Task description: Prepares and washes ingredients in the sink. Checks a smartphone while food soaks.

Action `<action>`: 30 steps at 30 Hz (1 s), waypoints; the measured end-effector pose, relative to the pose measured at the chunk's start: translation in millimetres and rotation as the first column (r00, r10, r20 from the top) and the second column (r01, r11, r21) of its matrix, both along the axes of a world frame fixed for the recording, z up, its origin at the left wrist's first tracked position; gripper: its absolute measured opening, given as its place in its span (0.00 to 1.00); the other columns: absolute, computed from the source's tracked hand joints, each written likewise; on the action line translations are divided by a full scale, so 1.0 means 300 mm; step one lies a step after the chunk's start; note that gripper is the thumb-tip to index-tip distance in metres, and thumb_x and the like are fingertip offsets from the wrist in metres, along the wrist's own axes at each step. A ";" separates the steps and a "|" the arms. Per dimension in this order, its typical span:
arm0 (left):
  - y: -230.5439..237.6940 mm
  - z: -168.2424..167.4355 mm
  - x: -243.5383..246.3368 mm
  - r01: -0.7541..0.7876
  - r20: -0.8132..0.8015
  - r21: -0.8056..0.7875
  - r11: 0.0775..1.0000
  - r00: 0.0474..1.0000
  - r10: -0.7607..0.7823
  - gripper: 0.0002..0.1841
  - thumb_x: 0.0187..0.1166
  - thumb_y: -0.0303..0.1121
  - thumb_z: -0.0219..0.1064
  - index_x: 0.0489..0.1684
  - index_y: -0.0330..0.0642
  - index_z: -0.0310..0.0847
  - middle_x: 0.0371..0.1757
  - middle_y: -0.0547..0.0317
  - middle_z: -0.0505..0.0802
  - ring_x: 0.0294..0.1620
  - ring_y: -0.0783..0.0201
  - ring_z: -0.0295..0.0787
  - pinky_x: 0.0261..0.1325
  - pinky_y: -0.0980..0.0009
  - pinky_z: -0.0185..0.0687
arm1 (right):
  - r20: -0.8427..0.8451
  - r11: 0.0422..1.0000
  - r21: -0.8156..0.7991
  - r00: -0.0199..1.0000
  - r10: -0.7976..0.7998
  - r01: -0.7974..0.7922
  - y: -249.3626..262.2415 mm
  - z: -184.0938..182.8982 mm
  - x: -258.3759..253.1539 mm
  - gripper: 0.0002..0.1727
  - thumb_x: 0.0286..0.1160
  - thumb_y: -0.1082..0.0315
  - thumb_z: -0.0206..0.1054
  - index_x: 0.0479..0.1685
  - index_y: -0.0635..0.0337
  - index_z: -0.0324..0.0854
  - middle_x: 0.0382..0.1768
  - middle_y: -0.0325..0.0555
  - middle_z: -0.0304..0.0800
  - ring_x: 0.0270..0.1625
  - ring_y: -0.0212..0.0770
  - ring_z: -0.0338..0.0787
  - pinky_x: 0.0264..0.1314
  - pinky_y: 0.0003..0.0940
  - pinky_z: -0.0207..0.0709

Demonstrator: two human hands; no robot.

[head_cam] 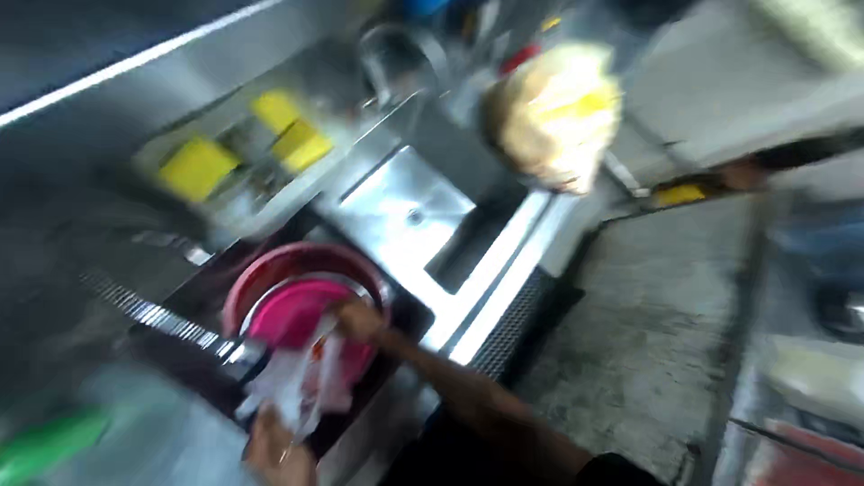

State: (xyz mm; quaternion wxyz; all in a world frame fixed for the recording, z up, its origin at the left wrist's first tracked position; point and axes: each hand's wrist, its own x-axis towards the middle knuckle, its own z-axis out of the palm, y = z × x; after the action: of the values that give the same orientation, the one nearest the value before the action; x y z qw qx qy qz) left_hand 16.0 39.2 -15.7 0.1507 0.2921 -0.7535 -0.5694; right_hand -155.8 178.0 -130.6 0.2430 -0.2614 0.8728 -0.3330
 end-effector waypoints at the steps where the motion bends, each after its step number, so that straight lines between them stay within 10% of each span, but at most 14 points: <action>1: -0.005 -0.031 -0.015 -0.115 0.023 0.031 0.993 0.993 0.115 0.18 0.91 0.28 0.53 0.63 0.17 0.76 0.58 0.51 0.91 0.60 0.79 0.86 0.71 0.75 0.80 | 0.086 0.998 -0.047 0.996 0.036 -0.032 -0.004 -0.023 -0.032 0.20 0.74 0.66 0.72 0.63 0.63 0.87 0.66 0.57 0.88 0.71 0.56 0.85 0.79 0.57 0.74; 6: 0.020 -0.141 -0.104 -0.427 0.124 0.240 0.872 0.904 0.409 0.20 0.95 0.40 0.49 0.59 0.31 0.80 0.50 0.59 0.90 0.53 0.73 0.87 0.63 0.68 0.85 | 0.220 0.990 -0.144 0.975 0.037 -0.005 -0.104 -0.067 -0.054 0.12 0.76 0.68 0.71 0.49 0.67 0.89 0.55 0.61 0.91 0.63 0.57 0.89 0.72 0.55 0.79; 12: 0.067 -0.232 -0.097 -0.355 0.035 0.270 0.895 0.932 0.359 0.15 0.93 0.27 0.46 0.58 0.29 0.79 0.46 0.56 0.90 0.49 0.70 0.89 0.59 0.68 0.87 | 0.146 0.973 -0.093 0.970 -0.196 0.211 0.080 0.029 -0.041 0.37 0.61 0.77 0.78 0.78 0.50 0.78 0.78 0.54 0.75 0.73 0.53 0.83 0.69 0.54 0.84; 16: 0.031 -0.273 -0.064 -0.232 0.138 0.186 0.955 0.968 0.208 0.12 0.85 0.21 0.55 0.58 0.25 0.80 0.47 0.52 0.92 0.49 0.71 0.90 0.60 0.71 0.87 | 0.050 0.898 -0.212 0.922 -0.383 0.385 0.433 0.100 0.112 0.04 0.64 0.78 0.66 0.31 0.62 0.86 0.36 0.46 0.90 0.41 0.39 0.90 0.46 0.40 0.87; 18: 0.017 -0.265 -0.039 -0.219 0.262 0.195 0.956 0.951 0.164 0.15 0.82 0.21 0.59 0.64 0.24 0.79 0.52 0.46 0.92 0.52 0.67 0.91 0.61 0.68 0.87 | 0.123 0.945 0.004 0.938 -0.325 0.327 0.620 0.162 0.252 0.08 0.68 0.77 0.62 0.27 0.66 0.85 0.29 0.50 0.89 0.35 0.45 0.90 0.42 0.47 0.82; 23: -0.024 -0.148 -0.026 -0.312 0.279 0.212 0.926 0.928 0.248 0.22 0.89 0.30 0.56 0.79 0.31 0.70 0.72 0.42 0.83 0.65 0.58 0.86 0.63 0.57 0.87 | 0.520 0.910 0.398 0.846 -0.118 -0.117 0.977 0.281 0.628 0.13 0.79 0.59 0.68 0.49 0.55 0.94 0.56 0.55 0.93 0.67 0.61 0.86 0.78 0.60 0.72; 30: 0.083 -0.038 -0.002 -0.167 0.111 0.046 0.985 0.981 0.161 0.22 0.87 0.26 0.57 0.77 0.24 0.70 0.72 0.39 0.84 0.67 0.59 0.86 0.71 0.64 0.82 | 0.340 0.998 -0.003 0.938 0.066 -0.069 1.029 0.348 0.824 0.12 0.73 0.65 0.67 0.46 0.49 0.97 0.59 0.43 0.93 0.68 0.56 0.84 0.68 0.62 0.74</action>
State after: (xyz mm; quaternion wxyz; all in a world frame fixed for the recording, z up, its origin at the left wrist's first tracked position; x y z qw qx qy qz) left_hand 15.3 64.1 -27.0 0.1484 0.3874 -0.7179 -0.5590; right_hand 91.4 486.8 -26.3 0.4025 -0.2287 0.8097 -0.3606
